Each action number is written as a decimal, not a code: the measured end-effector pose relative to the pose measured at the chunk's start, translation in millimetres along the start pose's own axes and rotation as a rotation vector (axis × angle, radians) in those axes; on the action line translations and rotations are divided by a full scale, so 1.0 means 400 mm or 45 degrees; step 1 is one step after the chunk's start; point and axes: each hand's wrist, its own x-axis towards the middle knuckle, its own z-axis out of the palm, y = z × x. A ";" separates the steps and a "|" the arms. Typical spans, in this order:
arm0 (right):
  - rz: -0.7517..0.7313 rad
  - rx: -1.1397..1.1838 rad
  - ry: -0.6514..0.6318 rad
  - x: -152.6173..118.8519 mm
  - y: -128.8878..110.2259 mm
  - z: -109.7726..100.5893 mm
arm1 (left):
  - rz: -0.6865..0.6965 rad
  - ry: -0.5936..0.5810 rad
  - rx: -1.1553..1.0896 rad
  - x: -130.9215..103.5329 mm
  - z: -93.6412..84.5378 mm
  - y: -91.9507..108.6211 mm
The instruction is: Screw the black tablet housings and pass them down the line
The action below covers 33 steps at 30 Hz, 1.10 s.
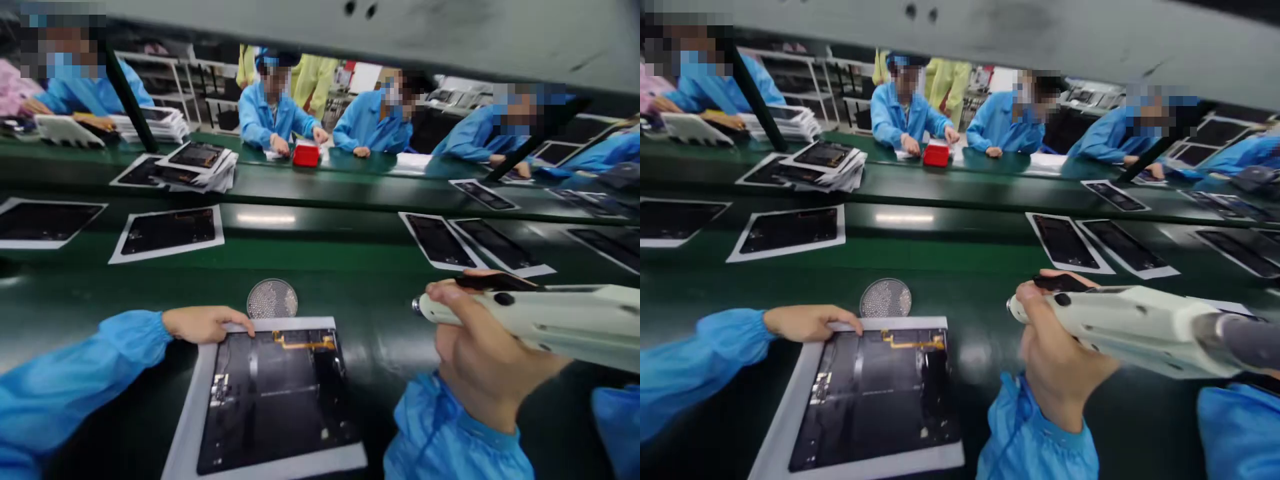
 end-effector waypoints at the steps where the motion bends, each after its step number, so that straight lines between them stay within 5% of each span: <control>1: 0.017 0.024 -0.033 -0.006 0.004 0.013 | 0.020 -0.027 0.152 -0.028 0.001 -0.006; 3: 0.077 0.069 -0.134 -0.020 0.011 0.039 | 0.065 0.051 0.454 -0.066 0.024 -0.009; 8: 0.273 0.133 -0.506 -0.088 0.040 0.115 | 0.201 0.591 0.984 -0.048 0.153 -0.017; 16: 0.493 0.088 -0.888 -0.259 0.116 0.225 | 0.568 0.710 0.934 0.050 0.246 -0.057; 21: 0.492 0.007 -0.948 -0.288 0.145 0.217 | 0.692 1.062 1.079 0.062 0.275 -0.037; 33: 0.490 0.003 -0.996 -0.295 0.148 0.213 | 0.605 0.947 1.088 0.057 0.269 -0.034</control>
